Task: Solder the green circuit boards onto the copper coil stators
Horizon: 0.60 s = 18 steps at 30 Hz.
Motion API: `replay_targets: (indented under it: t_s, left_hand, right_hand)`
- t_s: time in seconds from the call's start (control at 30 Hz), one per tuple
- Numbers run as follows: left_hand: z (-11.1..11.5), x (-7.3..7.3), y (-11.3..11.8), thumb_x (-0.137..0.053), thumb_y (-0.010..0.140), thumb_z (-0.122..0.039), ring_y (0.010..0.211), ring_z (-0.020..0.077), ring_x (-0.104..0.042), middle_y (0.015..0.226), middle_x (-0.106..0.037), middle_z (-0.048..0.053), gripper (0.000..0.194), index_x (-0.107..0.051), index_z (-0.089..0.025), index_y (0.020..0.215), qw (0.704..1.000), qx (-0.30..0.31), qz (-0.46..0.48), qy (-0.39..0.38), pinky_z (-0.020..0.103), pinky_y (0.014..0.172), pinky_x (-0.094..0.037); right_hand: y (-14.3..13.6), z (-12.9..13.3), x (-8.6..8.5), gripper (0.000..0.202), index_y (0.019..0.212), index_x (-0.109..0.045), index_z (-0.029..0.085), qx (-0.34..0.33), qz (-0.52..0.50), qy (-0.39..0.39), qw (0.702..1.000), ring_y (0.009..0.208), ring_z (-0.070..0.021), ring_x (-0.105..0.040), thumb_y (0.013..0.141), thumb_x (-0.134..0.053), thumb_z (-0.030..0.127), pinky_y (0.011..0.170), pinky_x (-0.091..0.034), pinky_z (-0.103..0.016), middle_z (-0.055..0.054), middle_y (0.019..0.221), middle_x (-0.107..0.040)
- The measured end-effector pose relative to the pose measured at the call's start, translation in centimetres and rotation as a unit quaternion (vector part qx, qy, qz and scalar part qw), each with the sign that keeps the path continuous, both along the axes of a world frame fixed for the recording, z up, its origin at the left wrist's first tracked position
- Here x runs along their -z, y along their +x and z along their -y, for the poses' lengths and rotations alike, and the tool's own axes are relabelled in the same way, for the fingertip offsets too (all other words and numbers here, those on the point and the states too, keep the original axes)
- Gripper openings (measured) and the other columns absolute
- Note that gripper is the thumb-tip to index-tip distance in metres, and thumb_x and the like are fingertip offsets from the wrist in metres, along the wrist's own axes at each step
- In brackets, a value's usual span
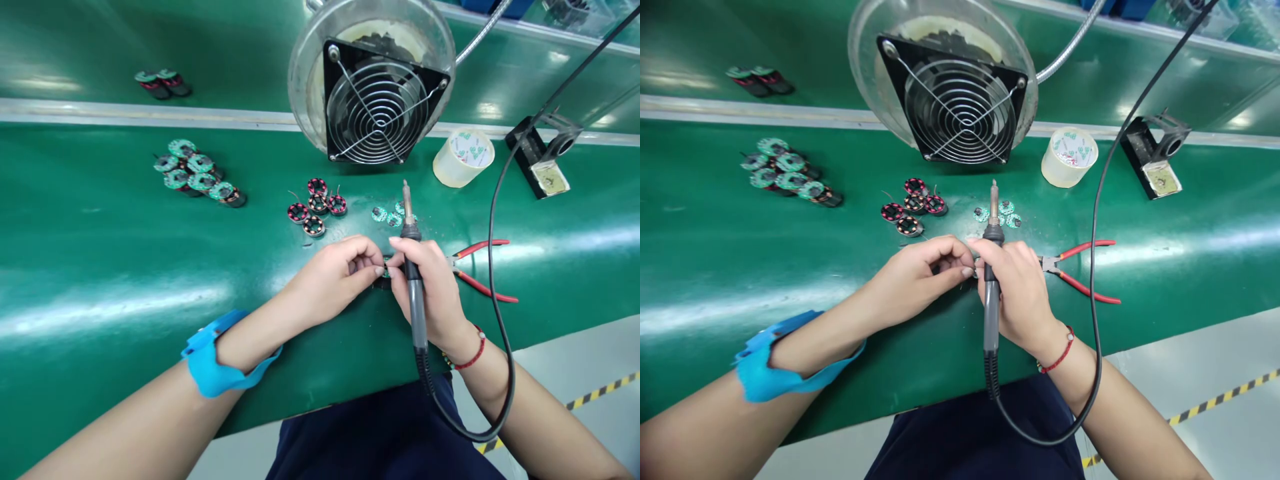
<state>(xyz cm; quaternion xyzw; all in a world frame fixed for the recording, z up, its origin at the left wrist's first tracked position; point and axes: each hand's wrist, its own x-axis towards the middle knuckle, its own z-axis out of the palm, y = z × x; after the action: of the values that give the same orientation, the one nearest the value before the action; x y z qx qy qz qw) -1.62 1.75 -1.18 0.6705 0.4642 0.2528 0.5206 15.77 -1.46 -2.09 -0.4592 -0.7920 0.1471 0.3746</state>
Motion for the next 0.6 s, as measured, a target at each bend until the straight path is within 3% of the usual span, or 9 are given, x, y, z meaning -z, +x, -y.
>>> replay_targets:
  t_s: [0.2,0.37,0.6]
  left_hand:
    - [0.0,0.0,0.1,-0.055,0.083,-0.026,0.062,0.0101,-0.045,0.069,-0.054,-0.003,0.011,-0.057,-0.016,0.078,0.997,-0.016,0.038,-0.062,0.023,0.055,-0.037]
    - [-0.1,0.0,-0.1,-0.052,0.083,-0.028,0.062,0.0109,-0.047,0.069,-0.055,-0.002,0.013,-0.058,-0.016,0.08,0.998,-0.004,0.025,-0.063,0.024,0.057,-0.038]
    - [-0.4,-0.4,-0.5,-0.052,0.083,-0.023,0.055,0.0091,-0.044,0.062,-0.05,-0.005,0.01,-0.057,-0.017,0.076,0.999,0.017,-0.017,-0.047,0.021,0.05,-0.035]
  right_hand:
    - [0.2,0.0,0.1,0.034,0.125,-0.049,0.025,-0.011,0.016,-0.001,1.0,0.082,-0.021,-0.058,0.093,-0.052,0.013,0.074,-0.047,-0.037,-0.002,0.086,-0.067]
    - [0.5,0.2,-0.1,0.034,0.123,-0.052,0.023,-0.019,0.022,0.002,1.0,0.079,-0.0204,-0.059,0.091,-0.053,0.012,0.075,-0.045,-0.038,-0.002,0.087,-0.07]
    - [1.9,1.0,-0.5,0.043,0.133,-0.053,0.025,0.005,-0.086,0.02,0.996,0.078,-0.0192,-0.068,0.091,-0.057,0.014,0.074,-0.052,-0.037,-0.001,0.088,-0.073]
